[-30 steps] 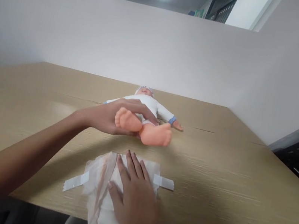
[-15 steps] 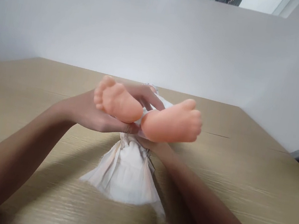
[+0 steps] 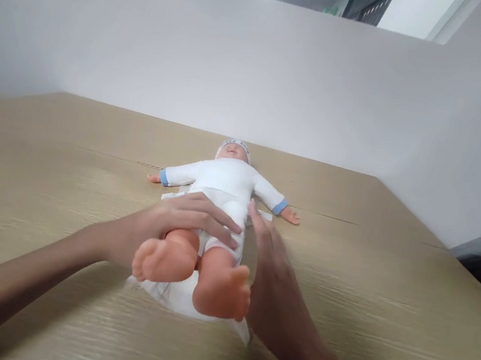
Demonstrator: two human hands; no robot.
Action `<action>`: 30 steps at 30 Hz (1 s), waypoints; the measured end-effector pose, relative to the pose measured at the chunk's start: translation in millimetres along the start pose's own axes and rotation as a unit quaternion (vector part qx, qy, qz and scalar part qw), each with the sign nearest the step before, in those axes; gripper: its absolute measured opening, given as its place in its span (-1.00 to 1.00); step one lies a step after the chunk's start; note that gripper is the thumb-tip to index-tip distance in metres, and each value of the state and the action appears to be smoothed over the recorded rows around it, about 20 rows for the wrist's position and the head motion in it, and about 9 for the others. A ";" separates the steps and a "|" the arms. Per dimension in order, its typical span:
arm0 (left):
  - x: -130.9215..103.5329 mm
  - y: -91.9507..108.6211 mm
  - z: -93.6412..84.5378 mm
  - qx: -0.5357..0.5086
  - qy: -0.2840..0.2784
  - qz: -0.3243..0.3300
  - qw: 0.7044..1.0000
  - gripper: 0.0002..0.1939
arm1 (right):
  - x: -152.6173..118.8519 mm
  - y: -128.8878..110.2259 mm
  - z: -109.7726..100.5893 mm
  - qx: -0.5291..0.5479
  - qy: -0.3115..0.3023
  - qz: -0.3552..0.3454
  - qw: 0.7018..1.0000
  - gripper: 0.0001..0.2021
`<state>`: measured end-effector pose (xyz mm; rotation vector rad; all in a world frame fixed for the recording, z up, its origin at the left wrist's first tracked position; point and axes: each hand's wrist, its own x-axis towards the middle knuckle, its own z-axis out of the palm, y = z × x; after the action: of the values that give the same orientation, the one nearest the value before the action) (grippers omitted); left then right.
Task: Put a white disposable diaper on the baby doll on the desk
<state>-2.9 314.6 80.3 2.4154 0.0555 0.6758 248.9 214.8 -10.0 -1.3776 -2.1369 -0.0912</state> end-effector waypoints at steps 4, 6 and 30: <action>-21.2 3.4 11.9 0.037 0.008 -0.037 0.999 -0.57 | -6.2 -7.2 -11.7 0.076 0.027 -0.049 0.996 -0.25; -36.7 4.5 7.7 0.067 0.012 -0.064 0.996 -0.56 | -5.2 3.6 -13.6 0.094 0.014 -0.091 0.991 -0.39; -89.7 10.3 3.1 0.209 -0.109 -0.146 0.961 -0.56 | -23.9 -2.3 -30.4 0.000 -0.138 -0.072 0.988 -0.47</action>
<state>-80.5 286.9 43.3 2.7878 0.4982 0.2776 267.1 183.5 3.5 -1.2962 -2.4638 0.0477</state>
